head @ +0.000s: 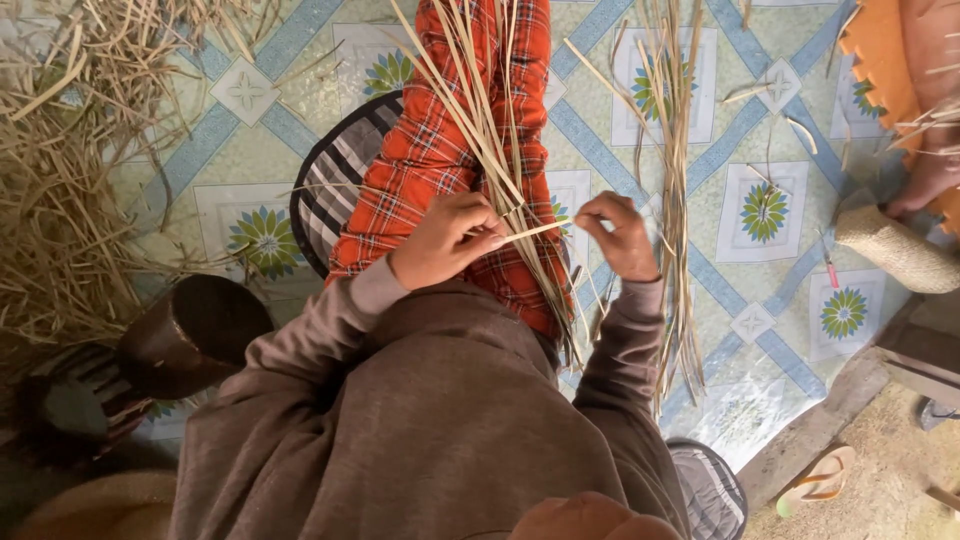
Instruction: The person weaves thin strips of dried plant material by hand, shifting and tying them together to form a patterned craft item.
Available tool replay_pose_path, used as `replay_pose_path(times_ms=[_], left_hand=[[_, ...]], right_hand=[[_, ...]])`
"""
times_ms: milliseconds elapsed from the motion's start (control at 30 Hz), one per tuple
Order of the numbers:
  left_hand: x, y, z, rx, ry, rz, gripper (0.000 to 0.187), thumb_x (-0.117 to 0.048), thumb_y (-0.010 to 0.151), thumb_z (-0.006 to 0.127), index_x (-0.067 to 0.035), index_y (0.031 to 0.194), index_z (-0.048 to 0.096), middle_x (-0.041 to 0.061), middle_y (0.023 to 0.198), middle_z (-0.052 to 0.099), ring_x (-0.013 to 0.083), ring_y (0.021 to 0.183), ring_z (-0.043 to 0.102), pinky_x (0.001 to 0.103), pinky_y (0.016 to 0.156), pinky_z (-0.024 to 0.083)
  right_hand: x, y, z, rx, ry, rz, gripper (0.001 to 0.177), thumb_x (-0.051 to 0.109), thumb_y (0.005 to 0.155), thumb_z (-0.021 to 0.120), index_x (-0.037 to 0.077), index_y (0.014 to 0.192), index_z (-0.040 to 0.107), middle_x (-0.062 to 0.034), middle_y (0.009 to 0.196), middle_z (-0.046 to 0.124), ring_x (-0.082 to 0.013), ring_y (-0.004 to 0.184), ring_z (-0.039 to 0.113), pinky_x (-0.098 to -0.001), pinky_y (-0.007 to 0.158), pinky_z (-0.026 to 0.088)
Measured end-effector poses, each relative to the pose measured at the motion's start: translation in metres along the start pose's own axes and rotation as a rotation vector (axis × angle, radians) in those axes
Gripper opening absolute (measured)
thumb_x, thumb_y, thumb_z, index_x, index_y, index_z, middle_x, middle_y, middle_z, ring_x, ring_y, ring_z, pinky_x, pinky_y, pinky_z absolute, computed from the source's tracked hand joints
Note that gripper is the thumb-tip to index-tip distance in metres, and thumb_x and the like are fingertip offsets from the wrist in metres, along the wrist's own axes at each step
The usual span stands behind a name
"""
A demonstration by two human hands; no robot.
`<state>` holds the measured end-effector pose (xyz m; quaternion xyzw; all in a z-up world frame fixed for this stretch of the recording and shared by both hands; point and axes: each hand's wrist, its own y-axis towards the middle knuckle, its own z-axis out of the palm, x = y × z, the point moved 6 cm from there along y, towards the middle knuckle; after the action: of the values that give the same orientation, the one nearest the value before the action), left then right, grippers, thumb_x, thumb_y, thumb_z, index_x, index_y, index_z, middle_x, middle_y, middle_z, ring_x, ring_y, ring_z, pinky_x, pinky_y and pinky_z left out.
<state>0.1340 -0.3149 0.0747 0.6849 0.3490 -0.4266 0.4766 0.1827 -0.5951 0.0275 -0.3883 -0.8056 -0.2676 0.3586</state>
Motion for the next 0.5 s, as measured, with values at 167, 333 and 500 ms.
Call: replay_pose_path(times_ms=[167,333,500], left_hand=[[0.004,-0.009,-0.024,0.096,-0.099,0.029,0.012,-0.006,0.098,0.07,0.002,0.088,0.071,0.014,0.078,0.064,0.024,0.065,0.063,0.035,0.068,0.051],[-0.008,-0.011,-0.05,0.105,-0.107,0.047,0.01,-0.003,0.096,0.072,0.003,0.088,0.071,0.014,0.077,0.064,0.0237,0.065,0.065,0.036,0.068,0.052],[-0.015,-0.013,-0.06,0.153,-0.086,0.026,0.011,-0.003,0.095,0.071,0.004,0.087,0.071,0.014,0.074,0.062,0.0214,0.063,0.064,0.037,0.064,0.051]], right_hand=[[-0.031,-0.041,-0.054,-0.135,-0.085,0.283,0.007,0.003,0.099,0.077,0.001,0.097,0.071,-0.0146,0.086,0.07,-0.0314,0.085,0.07,-0.0443,0.085,0.057],[-0.059,-0.082,-0.089,-0.21,-0.167,0.371,0.008,0.003,0.102,0.077,-0.002,0.1,0.071,-0.0179,0.091,0.07,-0.0348,0.089,0.07,-0.0486,0.09,0.056],[-0.084,-0.113,-0.111,-0.281,-0.236,0.426,0.012,0.008,0.1,0.081,0.0,0.104,0.072,-0.0181,0.097,0.072,-0.0342,0.098,0.071,-0.0481,0.093,0.055]])
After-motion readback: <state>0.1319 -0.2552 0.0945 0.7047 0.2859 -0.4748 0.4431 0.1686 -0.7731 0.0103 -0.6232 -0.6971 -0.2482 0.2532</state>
